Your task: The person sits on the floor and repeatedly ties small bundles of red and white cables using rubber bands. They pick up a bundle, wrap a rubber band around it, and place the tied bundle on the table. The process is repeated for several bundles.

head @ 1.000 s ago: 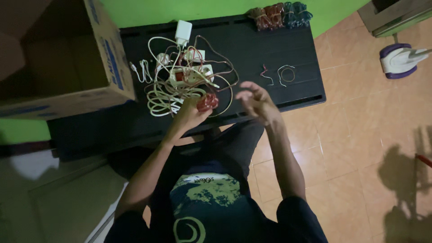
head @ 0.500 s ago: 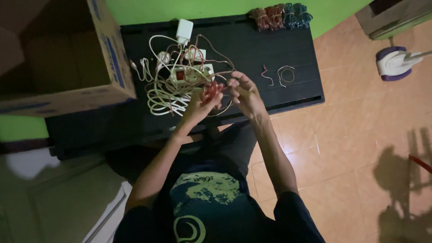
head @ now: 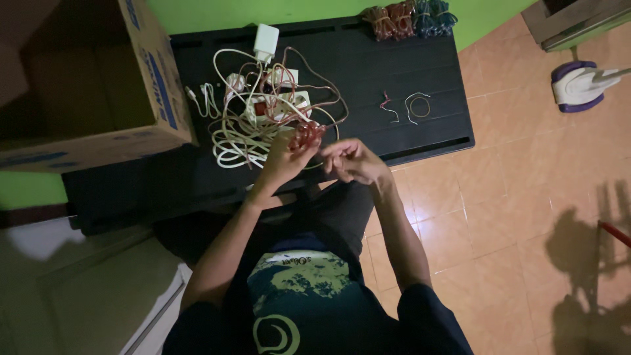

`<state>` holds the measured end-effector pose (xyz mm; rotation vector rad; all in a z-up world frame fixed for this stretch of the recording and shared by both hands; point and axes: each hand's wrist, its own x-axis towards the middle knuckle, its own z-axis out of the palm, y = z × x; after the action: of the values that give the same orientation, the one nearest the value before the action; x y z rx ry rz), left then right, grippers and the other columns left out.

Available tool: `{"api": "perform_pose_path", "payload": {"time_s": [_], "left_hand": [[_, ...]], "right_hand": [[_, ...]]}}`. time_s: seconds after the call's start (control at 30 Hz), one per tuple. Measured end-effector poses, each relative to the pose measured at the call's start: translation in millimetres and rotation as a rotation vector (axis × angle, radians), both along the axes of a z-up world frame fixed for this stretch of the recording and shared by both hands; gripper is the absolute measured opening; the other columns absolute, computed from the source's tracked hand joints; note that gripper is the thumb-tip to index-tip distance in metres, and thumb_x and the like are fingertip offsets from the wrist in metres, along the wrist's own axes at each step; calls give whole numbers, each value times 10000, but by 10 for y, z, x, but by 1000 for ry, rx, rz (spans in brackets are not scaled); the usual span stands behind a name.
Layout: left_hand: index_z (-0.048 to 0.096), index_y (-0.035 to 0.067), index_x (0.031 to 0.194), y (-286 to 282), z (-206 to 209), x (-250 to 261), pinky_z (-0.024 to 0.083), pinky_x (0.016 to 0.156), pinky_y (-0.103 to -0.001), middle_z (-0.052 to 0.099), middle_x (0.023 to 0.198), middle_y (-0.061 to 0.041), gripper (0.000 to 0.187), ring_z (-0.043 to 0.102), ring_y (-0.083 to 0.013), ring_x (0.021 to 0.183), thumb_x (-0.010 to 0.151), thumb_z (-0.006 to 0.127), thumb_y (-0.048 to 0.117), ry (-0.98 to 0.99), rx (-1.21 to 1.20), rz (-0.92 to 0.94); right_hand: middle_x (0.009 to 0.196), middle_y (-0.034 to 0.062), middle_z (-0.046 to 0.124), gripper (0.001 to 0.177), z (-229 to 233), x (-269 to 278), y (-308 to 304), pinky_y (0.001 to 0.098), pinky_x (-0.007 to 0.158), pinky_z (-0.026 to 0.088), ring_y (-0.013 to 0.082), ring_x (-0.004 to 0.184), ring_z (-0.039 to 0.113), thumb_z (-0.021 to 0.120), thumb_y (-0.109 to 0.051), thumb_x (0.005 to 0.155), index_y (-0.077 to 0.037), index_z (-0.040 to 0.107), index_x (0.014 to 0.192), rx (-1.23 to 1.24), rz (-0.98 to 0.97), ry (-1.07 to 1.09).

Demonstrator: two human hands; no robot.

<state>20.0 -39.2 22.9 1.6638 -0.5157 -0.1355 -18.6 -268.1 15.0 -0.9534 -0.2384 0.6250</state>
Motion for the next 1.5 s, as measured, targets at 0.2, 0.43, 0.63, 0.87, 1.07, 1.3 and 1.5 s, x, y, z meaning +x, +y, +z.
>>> {"api": "perform_pose_path", "payload": {"time_s": [0.2, 0.43, 0.63, 0.87, 1.07, 1.3, 1.5], "left_hand": [[736, 45, 970, 147, 81, -11, 486, 546, -268, 705, 734, -20, 96, 609, -81, 549, 890, 763, 91, -146, 228, 122], [741, 31, 810, 20, 54, -170, 556, 614, -386, 719, 722, -119, 74, 705, -235, 642, 829, 794, 79, -196, 466, -4], [723, 54, 831, 159, 144, -88, 535, 595, -334, 742, 729, -35, 78, 727, -163, 651, 834, 770, 116, 101, 161, -184], [611, 70, 751, 505, 511, 40, 473, 529, -265, 612, 593, 17, 165, 567, -74, 497, 790, 769, 96, 278, 112, -324], [625, 135, 960, 471, 511, 55, 379, 472, -224, 501, 586, 55, 248, 479, -55, 493, 787, 802, 147, 605, -264, -250], [625, 37, 980, 357, 286, 54, 495, 530, -254, 544, 670, 30, 426, 519, -69, 546, 870, 827, 396, 527, -305, -232], [509, -54, 1256, 225, 202, 71, 598, 701, -266, 683, 962, -64, 698, 711, -149, 809, 836, 831, 402, -195, 1, 60]], "right_hand": [[1191, 88, 685, 510, 281, 87, 7, 303, 811, 518, 139, 916, 604, 887, -164, 836, -83, 661, 1286, -177, -246, -303], [1110, 137, 634, 815, 978, 151, 549, 421, 941, 526, 324, 1056, 626, 1048, -286, 492, -81, 550, 1104, -1288, 16, -902], [1072, 50, 738, 713, 1006, 224, 581, 339, 874, 604, 205, 967, 745, 953, -288, 713, -84, 506, 1230, -912, 127, -604], [923, 36, 626, 355, 832, 116, 401, 435, 880, 532, 210, 836, 629, 771, -274, 881, -62, 508, 991, -332, -285, -652], [756, 49, 549, 360, 506, -278, 398, 550, 921, 467, 242, 727, 531, 615, -246, 1023, -37, 527, 742, -430, -682, -915], [894, 58, 667, 122, -189, -556, 507, 313, 696, 497, 140, 638, 434, 561, -149, 1128, -55, 610, 1068, 773, -540, -88], [1444, 165, 567, 743, -301, -393, 741, 182, 767, 591, 184, 1081, 638, 557, 127, 903, -64, 366, 1595, 1000, -396, 402]]}}
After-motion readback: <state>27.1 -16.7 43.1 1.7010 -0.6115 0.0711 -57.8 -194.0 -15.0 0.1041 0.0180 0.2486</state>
